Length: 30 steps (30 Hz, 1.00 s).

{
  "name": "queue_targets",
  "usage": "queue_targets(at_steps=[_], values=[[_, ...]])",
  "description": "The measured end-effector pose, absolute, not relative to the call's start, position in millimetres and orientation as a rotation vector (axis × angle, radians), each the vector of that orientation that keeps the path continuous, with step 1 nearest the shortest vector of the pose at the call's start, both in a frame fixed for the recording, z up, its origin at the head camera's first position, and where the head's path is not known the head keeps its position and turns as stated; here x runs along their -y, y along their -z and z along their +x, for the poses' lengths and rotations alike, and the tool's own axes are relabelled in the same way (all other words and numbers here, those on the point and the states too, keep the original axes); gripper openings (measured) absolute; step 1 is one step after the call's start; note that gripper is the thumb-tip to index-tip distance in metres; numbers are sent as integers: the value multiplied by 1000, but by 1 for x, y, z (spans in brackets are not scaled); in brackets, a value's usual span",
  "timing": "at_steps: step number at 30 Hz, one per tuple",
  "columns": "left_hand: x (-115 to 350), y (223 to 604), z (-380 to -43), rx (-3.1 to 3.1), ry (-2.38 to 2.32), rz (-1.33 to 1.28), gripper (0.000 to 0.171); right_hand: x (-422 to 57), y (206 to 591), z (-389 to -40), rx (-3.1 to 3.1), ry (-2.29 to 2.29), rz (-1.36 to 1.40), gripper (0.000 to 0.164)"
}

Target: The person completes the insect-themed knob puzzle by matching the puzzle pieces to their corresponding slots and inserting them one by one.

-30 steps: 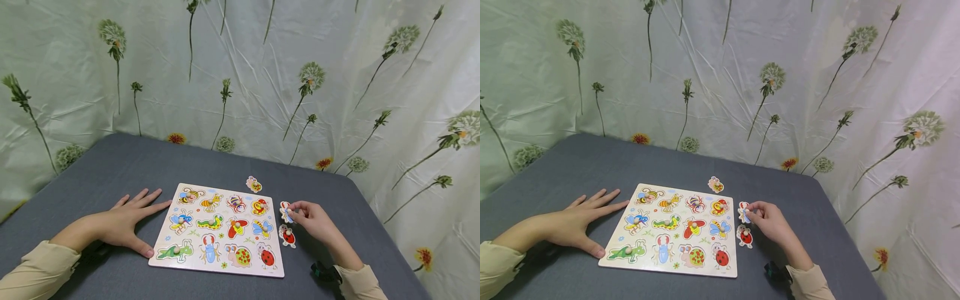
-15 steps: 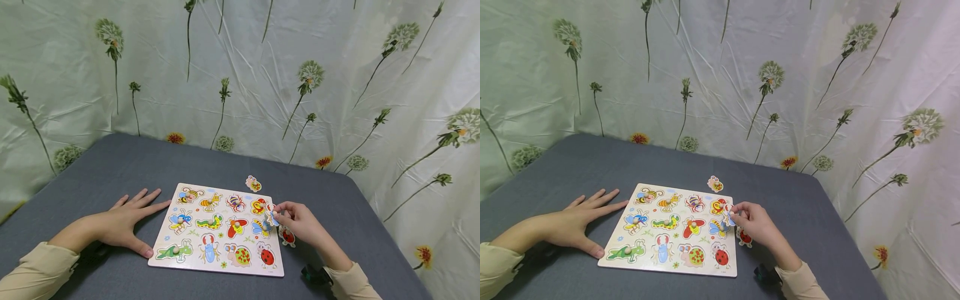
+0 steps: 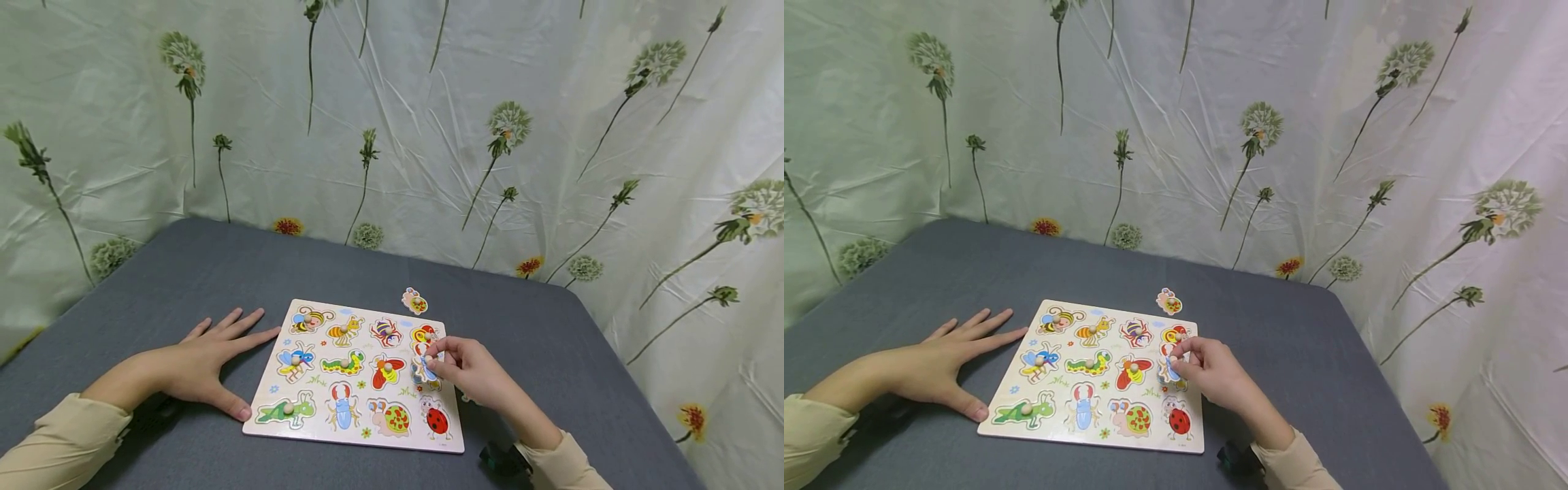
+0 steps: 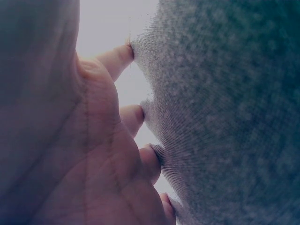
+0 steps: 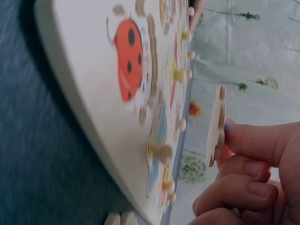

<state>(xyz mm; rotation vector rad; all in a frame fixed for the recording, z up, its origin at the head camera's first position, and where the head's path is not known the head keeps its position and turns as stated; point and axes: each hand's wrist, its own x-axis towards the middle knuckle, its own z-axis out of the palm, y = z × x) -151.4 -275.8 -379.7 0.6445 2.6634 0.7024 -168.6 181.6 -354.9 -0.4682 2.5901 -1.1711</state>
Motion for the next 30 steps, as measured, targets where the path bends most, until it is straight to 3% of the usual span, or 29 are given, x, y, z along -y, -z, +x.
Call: queue_targets(at_steps=[30], values=[[275, 378, -150, -2663, -695, 644, 122, -130, 363, -153, -2371, 1220, -610, 17]])
